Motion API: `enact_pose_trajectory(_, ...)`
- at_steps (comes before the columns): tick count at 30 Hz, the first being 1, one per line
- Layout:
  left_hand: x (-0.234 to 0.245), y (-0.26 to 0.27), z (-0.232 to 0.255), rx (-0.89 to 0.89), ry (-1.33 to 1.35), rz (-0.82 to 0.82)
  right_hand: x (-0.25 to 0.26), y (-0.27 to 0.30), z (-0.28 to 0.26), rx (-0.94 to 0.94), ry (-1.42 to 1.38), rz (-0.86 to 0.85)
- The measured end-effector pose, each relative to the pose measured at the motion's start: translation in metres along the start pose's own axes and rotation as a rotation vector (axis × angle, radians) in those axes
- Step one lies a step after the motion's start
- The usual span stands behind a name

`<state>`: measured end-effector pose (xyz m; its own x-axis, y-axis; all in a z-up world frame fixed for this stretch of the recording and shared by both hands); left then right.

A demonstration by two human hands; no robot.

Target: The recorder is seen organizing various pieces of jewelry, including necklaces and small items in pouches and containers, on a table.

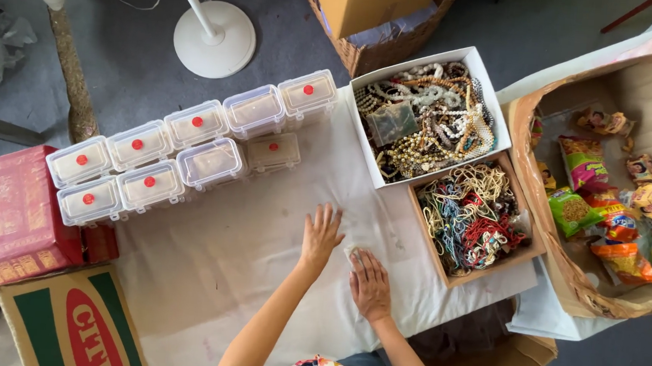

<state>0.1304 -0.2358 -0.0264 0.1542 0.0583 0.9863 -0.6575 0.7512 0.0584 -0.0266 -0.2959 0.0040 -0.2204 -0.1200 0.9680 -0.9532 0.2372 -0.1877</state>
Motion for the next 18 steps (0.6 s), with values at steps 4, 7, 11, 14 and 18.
enact_pose_trajectory(4,0.005,0.03,-0.024,0.013,0.089,-0.002,0.003,-0.002,0.001,0.008,0.009,0.021)
enact_pose_trajectory(7,0.002,0.045,-0.058,-0.006,0.153,0.014,0.004,0.001,-0.002,0.012,-0.008,0.028)
enact_pose_trajectory(11,0.068,0.014,-0.098,-0.014,0.089,0.192,0.004,0.002,-0.001,-0.001,-0.015,0.023)
enact_pose_trajectory(14,0.118,-0.024,-0.106,0.026,-0.027,0.203,0.005,0.002,0.0,0.004,-0.006,0.026)
enact_pose_trajectory(18,0.084,-0.048,-0.125,0.047,-0.065,0.202,0.007,0.0,-0.001,0.005,-0.016,0.044)
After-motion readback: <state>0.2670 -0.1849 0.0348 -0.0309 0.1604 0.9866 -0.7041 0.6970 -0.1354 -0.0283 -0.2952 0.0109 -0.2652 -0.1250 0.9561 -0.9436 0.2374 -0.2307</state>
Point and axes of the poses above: each hand's wrist, its own y-axis away from the middle knuckle, its own x-axis out of the back of the hand, z = x × y, the point moved 6 cm from there along -y, towards the middle knuckle, and after that the axes turned 13 degrees about y, right-handed, at the moved point
